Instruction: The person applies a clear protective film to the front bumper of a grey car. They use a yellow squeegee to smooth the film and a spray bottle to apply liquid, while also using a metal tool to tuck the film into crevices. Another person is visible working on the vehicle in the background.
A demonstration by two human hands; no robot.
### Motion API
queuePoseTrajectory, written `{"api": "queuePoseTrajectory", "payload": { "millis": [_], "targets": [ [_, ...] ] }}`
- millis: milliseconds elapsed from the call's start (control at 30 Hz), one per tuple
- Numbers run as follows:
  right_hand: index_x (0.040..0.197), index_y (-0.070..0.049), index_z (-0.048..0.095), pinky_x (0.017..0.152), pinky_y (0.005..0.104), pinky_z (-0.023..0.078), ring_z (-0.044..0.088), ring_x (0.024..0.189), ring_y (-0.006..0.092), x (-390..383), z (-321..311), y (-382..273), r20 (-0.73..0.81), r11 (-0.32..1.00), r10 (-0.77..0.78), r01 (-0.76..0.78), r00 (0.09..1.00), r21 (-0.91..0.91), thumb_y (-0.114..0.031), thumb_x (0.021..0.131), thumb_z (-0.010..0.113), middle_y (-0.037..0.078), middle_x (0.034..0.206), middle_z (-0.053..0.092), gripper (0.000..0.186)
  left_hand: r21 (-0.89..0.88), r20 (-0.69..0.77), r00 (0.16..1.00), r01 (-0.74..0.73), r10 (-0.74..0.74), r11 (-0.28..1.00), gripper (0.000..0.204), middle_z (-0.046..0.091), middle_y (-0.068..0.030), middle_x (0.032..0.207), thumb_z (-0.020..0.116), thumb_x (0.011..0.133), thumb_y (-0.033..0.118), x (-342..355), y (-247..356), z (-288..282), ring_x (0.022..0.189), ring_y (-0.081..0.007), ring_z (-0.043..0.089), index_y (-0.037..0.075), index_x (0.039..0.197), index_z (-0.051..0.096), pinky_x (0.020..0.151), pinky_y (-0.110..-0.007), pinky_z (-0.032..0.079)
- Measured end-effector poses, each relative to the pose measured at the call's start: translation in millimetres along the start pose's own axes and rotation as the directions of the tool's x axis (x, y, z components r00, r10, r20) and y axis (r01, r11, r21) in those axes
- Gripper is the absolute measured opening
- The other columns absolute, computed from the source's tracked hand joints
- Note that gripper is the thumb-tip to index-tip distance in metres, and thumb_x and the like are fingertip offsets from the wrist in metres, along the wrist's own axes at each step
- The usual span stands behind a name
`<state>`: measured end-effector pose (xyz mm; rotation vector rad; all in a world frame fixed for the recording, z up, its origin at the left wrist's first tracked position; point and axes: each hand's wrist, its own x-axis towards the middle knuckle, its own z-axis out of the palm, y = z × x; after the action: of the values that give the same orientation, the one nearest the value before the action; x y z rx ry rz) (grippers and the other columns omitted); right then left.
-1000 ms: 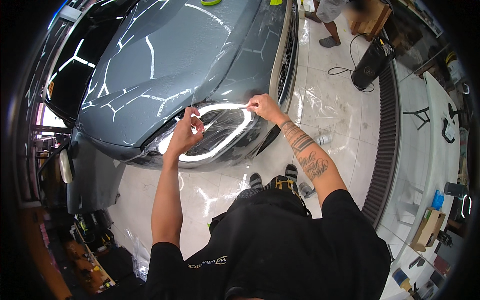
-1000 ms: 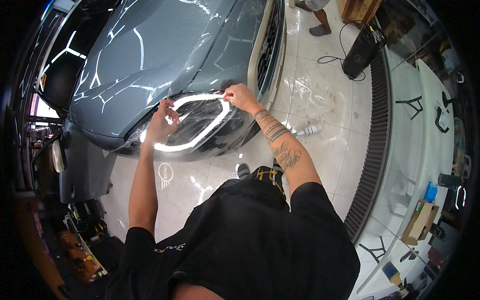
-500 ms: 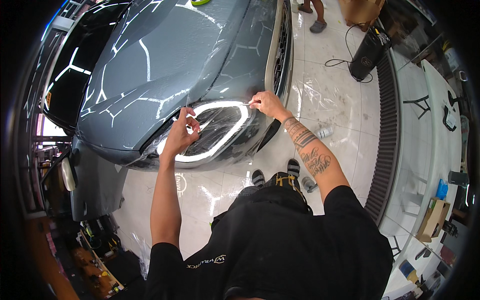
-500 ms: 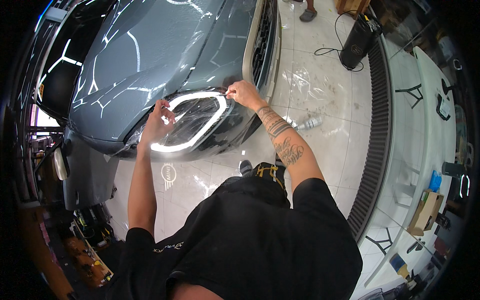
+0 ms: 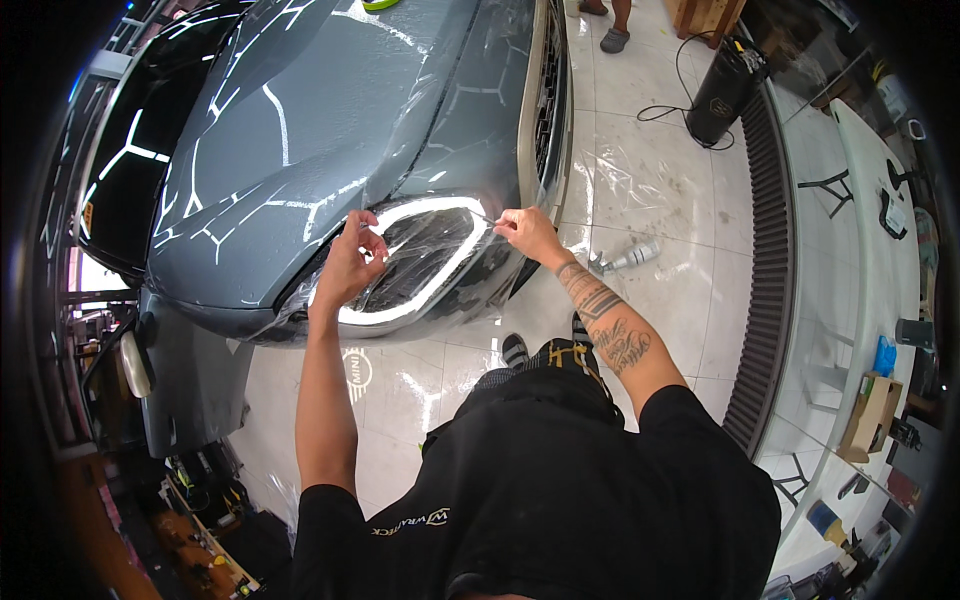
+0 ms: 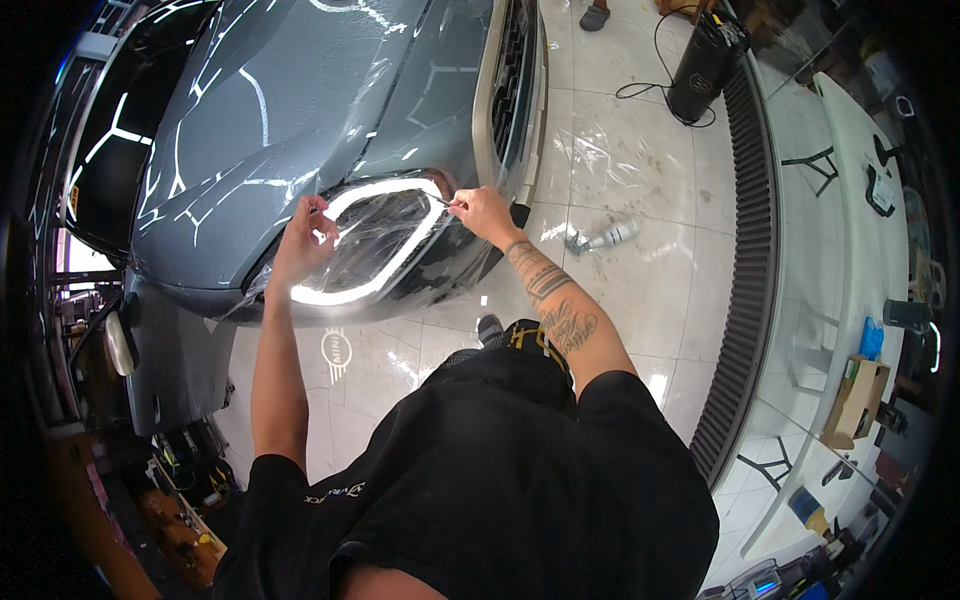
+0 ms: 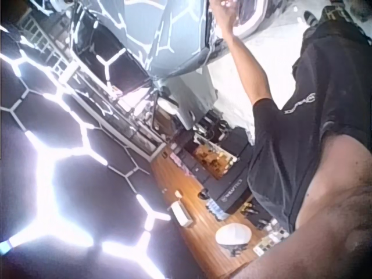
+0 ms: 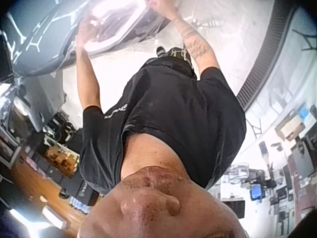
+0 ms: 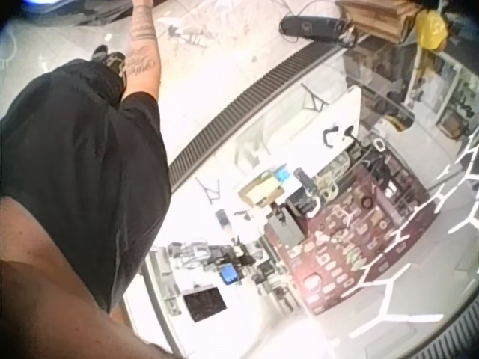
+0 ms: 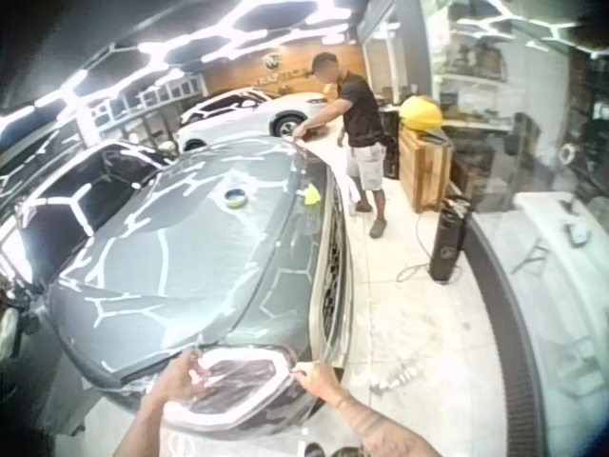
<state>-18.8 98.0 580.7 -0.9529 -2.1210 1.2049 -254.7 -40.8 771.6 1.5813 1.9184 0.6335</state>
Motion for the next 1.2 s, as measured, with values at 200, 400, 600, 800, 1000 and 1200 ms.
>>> {"api": "queuePoseTrajectory", "payload": {
  "millis": [200,400,600,800,1000,1200],
  "targets": [
    [0.076,-0.002,0.063,0.054,0.0356,0.047,0.063,0.055,0.0259,-21.5,30.1,-16.6,-0.033,0.979,0.101,-0.093,0.994,0.181,-0.018,0.081,0.065,0.013,0.060,0.062,0.016,0.010,0.051,0.999,0.014,-0.015,1.000,0.043,0.058,-0.0050,0.073,0.058,0.070,-0.005,6.0,0.5,-8.4,0.069,-0.0122,0.053,0.004,0.108,0.041,0.062,-0.026,0.043],
    [0.075,0.002,0.055,0.039,0.0269,0.044,0.065,0.050,0.0174,-27.1,65.8,-41.1,0.080,0.729,0.247,-0.239,0.966,0.642,-0.010,0.086,0.059,0.010,0.062,0.063,0.017,-0.025,0.149,0.986,-0.067,0.070,0.997,0.043,0.057,-0.0039,0.071,0.059,0.070,-0.005,19.1,-15.6,-14.6,0.068,-0.0124,0.054,0.004,0.108,0.041,0.062,-0.026,0.044],
    [0.083,-0.005,0.049,0.045,0.0257,0.043,0.067,0.060,0.0219,-24.4,80.4,-93.2,0.311,0.336,0.424,-0.467,0.850,0.818,-0.013,0.089,0.055,0.013,0.075,0.066,0.012,-0.020,0.255,0.966,-0.024,0.029,1.000,0.039,0.058,-0.0050,0.069,0.059,0.073,-0.003,24.1,-10.9,-28.0,0.066,-0.0134,0.055,0.005,0.107,0.041,0.063,-0.029,0.044],
    [0.089,-0.009,0.047,0.056,0.0264,0.043,0.067,0.077,0.0244,-24.0,99.6,-127.5,0.460,-0.046,0.378,-0.480,0.804,0.876,-0.016,0.090,0.054,0.012,0.082,0.065,0.010,0.004,0.349,0.934,-0.084,0.078,0.996,0.038,0.059,-0.0053,0.069,0.060,0.073,-0.002,35.1,-14.5,-38.6,0.064,-0.0130,0.055,0.005,0.106,0.043,0.059,-0.028,0.043],
    [0.094,-0.005,0.050,0.055,0.0265,0.042,0.064,0.076,0.0219,-18.1,116.8,-154.6,0.514,-0.307,0.253,-0.435,0.820,0.846,-0.015,0.091,0.051,0.017,0.086,0.064,0.011,0.128,0.455,0.885,-0.179,0.103,0.975,0.038,0.059,-0.0052,0.068,0.061,0.072,-0.002,46.8,-0.8,-47.4,0.064,-0.0131,0.057,0.006,0.104,0.043,0.059,-0.027,0.043],
    [0.092,-0.001,0.055,0.055,0.0229,0.048,0.063,0.075,0.0182,-18.0,127.4,-169.9,0.486,-0.554,0.106,-0.354,0.868,0.754,-0.016,0.091,0.054,0.013,0.085,0.063,0.016,0.339,0.461,0.884,-0.250,0.072,0.907,0.041,0.063,-0.0093,0.072,0.062,0.068,-0.001,50.9,10.5,-45.6,0.070,-0.0228,0.063,0.007,0.104,0.044,0.062,-0.033,0.047]
  ]
}}
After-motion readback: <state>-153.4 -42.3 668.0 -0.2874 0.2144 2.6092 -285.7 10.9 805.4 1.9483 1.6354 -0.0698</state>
